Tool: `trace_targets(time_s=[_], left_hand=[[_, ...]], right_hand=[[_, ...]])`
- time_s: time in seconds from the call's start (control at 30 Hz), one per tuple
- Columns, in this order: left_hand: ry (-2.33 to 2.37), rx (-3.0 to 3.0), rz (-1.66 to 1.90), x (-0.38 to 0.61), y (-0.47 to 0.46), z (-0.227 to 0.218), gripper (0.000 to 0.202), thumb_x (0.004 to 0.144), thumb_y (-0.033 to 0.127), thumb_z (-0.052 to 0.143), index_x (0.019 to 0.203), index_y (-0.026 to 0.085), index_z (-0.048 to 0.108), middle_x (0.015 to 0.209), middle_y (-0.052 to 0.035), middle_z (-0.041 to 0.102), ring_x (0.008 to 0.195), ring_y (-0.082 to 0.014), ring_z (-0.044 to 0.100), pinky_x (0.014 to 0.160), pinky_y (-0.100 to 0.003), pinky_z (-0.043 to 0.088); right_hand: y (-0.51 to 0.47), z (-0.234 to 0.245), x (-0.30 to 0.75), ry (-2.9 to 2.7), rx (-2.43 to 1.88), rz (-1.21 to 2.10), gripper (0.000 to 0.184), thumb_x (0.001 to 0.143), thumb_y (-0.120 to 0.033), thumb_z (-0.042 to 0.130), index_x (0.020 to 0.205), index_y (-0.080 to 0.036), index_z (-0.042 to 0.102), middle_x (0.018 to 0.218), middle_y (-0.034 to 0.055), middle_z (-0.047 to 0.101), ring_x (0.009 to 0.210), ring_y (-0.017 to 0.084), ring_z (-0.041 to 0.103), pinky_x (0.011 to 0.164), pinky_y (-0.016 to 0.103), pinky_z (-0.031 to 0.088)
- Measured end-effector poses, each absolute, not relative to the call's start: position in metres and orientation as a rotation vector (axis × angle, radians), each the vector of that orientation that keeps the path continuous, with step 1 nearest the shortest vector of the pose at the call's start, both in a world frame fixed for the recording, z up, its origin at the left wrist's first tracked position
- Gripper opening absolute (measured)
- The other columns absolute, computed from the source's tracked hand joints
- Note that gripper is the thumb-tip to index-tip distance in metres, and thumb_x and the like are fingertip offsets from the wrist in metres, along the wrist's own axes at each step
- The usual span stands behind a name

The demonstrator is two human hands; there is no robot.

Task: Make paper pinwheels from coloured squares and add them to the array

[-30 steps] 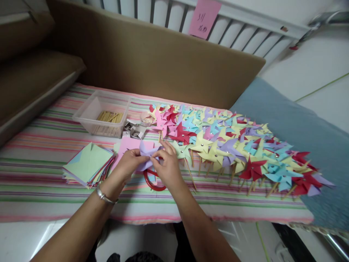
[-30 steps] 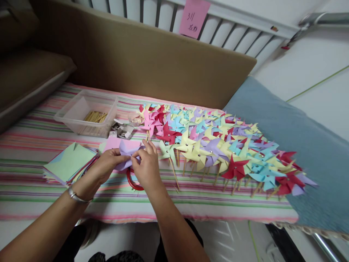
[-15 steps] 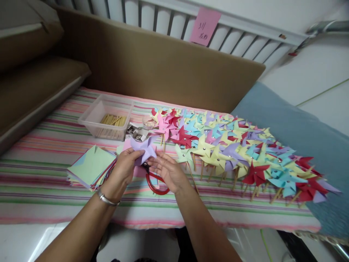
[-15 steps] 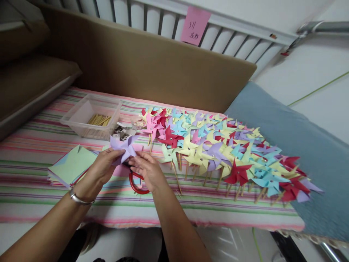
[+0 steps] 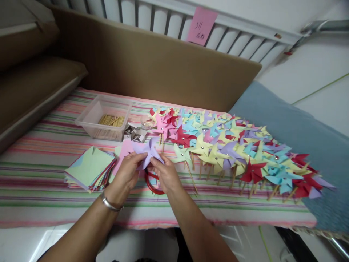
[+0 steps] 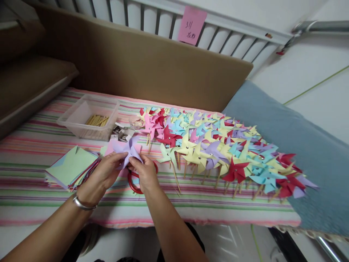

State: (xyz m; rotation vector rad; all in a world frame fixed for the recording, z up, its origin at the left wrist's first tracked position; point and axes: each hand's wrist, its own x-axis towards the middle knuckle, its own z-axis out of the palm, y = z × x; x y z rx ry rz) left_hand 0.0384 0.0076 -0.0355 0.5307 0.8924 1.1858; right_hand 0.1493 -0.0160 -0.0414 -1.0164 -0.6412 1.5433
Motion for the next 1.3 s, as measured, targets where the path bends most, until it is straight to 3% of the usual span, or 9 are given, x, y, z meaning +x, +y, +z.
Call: trace_targets(time_s=[0.57,0.8,0.9,1.03,1.3], left_hand=[[0.926,0.569,1.233,0.041,0.008,-0.034,0.014,0.056,0.021,0.075,0.064,0.013,0.067,0.057,-0.0002,0.064,0.052,-0.0118,0.054,0.057,-0.025,0.043],[1.024,0.5,1.623,-0.027,0.027,0.006,0.012,0.055,0.015,0.073,0.057,0.015,0.062,0.058,0.0025,0.063,0.054,-0.008,0.054,0.055,-0.019,0.042],[0.995,0.408,1.793,-0.058,0.034,0.012,0.013,0.056,0.011,0.071,0.056,0.016,0.059,0.061,0.0026,0.064,0.06,-0.0086,0.057,0.058,-0.018,0.045],[0.964,0.269,1.844,-0.079,0.033,0.014,0.016,0.06,0.008,0.068,0.054,0.017,0.056,0.061,0.0028,0.063,0.06,-0.0089,0.056,0.059,-0.019,0.048],[0.878,0.161,1.909,-0.108,0.025,0.024,0.016,0.061,0.006,0.065,0.057,0.019,0.056,0.064,0.0046,0.065,0.06,-0.0089,0.057,0.065,-0.021,0.051]], right_hand=[[-0.015,-0.043,0.151,-0.724,-1.141,1.435,0.026,0.063,-0.031,0.076,0.081,-0.016,0.068,0.067,0.0001,0.065,0.059,0.012,0.057,0.061,0.026,0.046],[-0.016,-0.044,0.158,-0.908,-1.223,1.366,0.025,0.067,-0.033,0.073,0.086,-0.018,0.068,0.073,0.0025,0.069,0.065,0.014,0.062,0.066,0.028,0.049],[-0.011,-0.05,0.16,-1.078,-1.293,1.213,0.022,0.071,-0.032,0.068,0.088,-0.017,0.068,0.076,0.0037,0.07,0.071,0.016,0.063,0.069,0.03,0.05],[0.014,-0.05,0.151,-1.519,-1.426,0.761,0.021,0.081,-0.031,0.055,0.089,-0.019,0.069,0.086,0.0063,0.071,0.079,0.019,0.064,0.073,0.033,0.051],[0.096,-0.032,0.105,-2.177,-1.597,0.376,0.022,0.083,-0.013,0.052,0.076,-0.02,0.072,0.09,0.0082,0.071,0.098,0.023,0.06,0.091,0.036,0.04]])
